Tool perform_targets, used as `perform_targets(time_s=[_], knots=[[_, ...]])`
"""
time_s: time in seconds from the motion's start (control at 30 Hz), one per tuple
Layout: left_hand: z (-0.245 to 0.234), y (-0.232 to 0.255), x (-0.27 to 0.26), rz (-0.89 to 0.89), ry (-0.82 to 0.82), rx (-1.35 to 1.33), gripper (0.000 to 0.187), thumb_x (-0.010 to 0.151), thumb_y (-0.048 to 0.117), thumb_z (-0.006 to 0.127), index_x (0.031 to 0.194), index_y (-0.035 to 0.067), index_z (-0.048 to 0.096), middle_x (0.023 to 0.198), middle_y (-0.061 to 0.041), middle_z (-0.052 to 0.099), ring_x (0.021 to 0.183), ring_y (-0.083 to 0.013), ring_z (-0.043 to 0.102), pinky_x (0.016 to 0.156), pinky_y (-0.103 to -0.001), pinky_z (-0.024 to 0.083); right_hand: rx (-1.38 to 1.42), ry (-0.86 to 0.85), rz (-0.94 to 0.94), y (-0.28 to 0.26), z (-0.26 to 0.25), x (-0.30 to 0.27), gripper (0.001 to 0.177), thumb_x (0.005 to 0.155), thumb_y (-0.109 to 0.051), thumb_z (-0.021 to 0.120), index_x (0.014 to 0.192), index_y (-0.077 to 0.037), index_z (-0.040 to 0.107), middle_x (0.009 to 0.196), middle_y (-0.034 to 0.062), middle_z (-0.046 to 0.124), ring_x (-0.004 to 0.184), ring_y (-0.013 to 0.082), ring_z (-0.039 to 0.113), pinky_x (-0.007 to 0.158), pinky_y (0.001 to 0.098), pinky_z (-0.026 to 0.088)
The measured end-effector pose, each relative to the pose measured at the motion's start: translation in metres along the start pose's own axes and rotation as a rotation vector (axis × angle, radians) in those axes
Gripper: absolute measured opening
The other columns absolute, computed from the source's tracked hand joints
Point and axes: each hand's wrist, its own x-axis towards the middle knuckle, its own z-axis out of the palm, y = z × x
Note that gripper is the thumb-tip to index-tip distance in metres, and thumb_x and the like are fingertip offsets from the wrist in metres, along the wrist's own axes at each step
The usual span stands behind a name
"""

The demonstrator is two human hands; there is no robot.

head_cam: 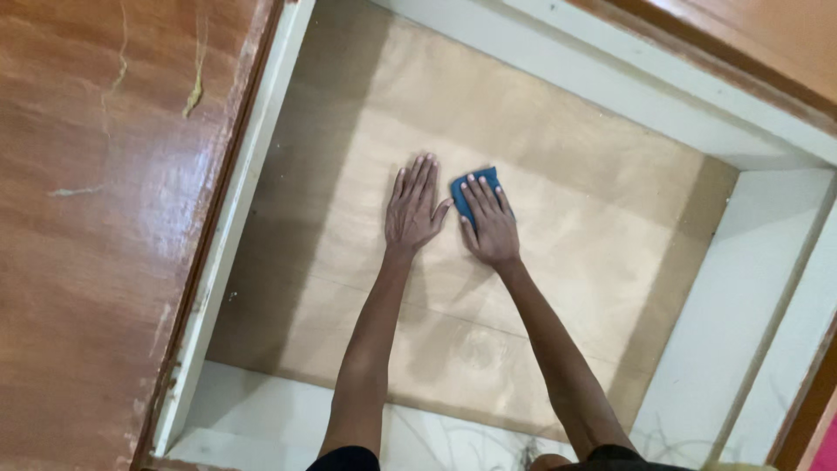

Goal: The person sands the interior surface and edges of a wooden cabinet drawer using a blue sanding block held in the right hand.

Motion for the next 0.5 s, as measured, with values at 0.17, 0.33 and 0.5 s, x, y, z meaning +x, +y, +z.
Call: perform_targets(time_s=[0.17,0.33,0.5], knots=[[-0.005,-0.002,-0.01,0.039,-0.004,0.013,0.08,0.101,0.052,0.056,0.159,0.002,0.034,0.167,-0.013,0.033,0.157,-0.0266,0.025,0.128,-0.05,0.02,0.016,0.045,-0.027,-0.002,-0.003,-0.004,0.06,0.103,-0.029,0.051,0.157,-0.005,0.043,0.166,0.0146,0.038,0.156,0.031,0.031,0.128,0.0495,0.019],[-0.048,0.026,-0.017,0.696,-0.361,0.227,0.067,0.093,0.045,0.054,0.153,0.016,0.042,0.157,-0.008,0.047,0.147,-0.0253,0.039,0.125,-0.05,0.02,0.032,0.073,-0.073,0.001,0.001,-0.008,0.059,0.105,-0.024,0.048,0.161,-0.006,0.04,0.169,0.0128,0.035,0.157,0.0311,0.029,0.129,0.0491,0.019],[-0.163,0.12,-0.066,0.409,-0.611,0.189,0.04,0.109,0.035,0.051,0.148,0.029,0.055,0.12,-0.005,0.076,0.119,-0.0198,0.068,0.13,-0.049,0.026,0.044,0.13,-0.081,-0.006,0.0,-0.023,0.056,0.109,-0.025,0.043,0.162,-0.008,0.037,0.17,0.0098,0.033,0.158,0.028,0.027,0.129,0.0481,0.018]])
